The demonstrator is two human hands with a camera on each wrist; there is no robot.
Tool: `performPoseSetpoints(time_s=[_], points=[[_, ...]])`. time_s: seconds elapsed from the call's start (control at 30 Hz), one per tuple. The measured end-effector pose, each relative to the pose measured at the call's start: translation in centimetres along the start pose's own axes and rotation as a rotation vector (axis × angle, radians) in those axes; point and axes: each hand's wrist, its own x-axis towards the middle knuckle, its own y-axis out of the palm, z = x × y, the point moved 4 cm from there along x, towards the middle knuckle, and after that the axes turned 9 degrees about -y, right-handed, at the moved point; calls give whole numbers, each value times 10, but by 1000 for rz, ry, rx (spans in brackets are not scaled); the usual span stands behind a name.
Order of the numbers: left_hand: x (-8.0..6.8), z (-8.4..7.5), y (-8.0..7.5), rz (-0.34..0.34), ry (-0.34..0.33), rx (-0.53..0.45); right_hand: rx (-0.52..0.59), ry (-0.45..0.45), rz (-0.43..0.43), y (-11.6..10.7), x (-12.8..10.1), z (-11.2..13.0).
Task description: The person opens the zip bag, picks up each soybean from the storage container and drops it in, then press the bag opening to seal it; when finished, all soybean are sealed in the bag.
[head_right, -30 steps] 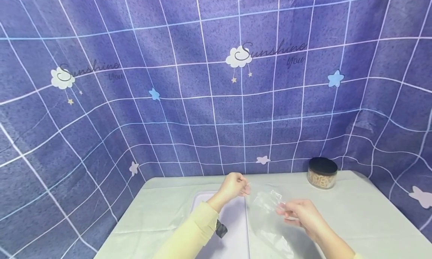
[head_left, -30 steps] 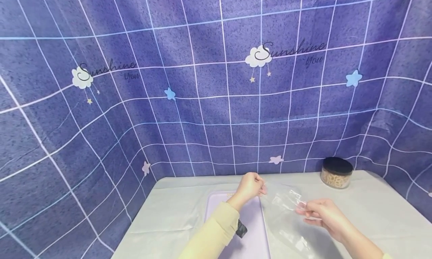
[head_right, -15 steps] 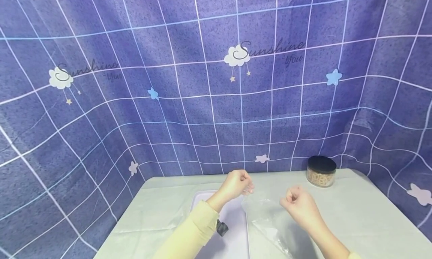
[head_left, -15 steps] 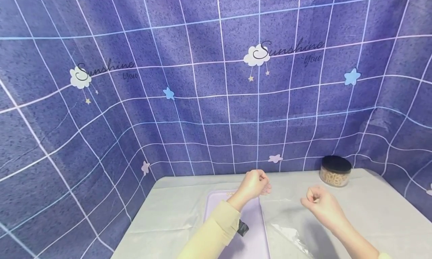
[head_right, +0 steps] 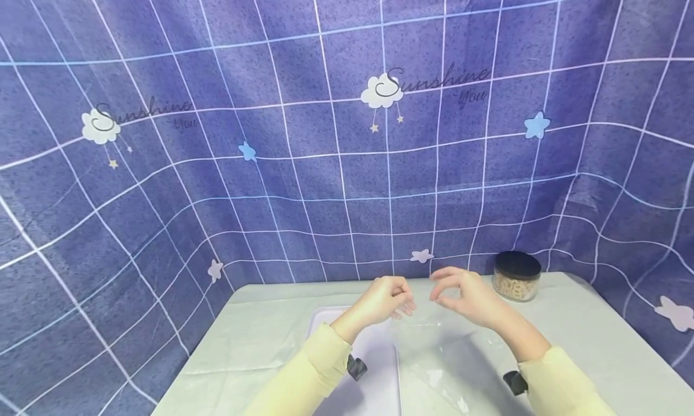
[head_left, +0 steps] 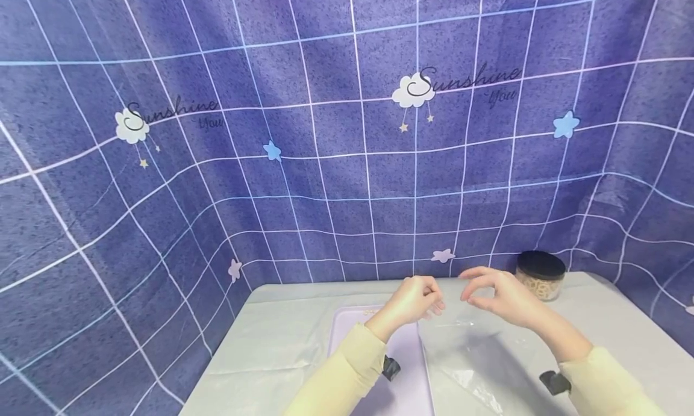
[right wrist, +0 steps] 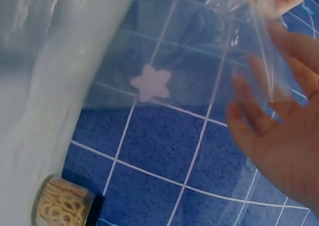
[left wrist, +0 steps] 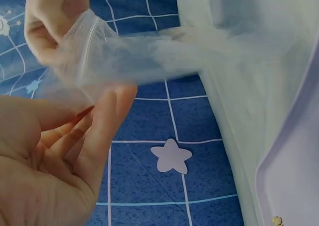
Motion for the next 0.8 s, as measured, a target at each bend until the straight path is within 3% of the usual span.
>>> performPoseSetpoints(time_s=[0.17, 0.43, 0.63, 0.8], points=[[-1, 1, 3, 60, 8, 0, 138, 67, 222, 9, -3, -8], [0, 5, -2, 78, 18, -85, 412, 122, 313, 8, -14, -10], [-1, 28, -33, 14, 10, -104, 553, 165, 314, 1, -19, -11], [-10, 72, -73, -30, -4, 68, 634, 248, 306, 2, -23, -19]])
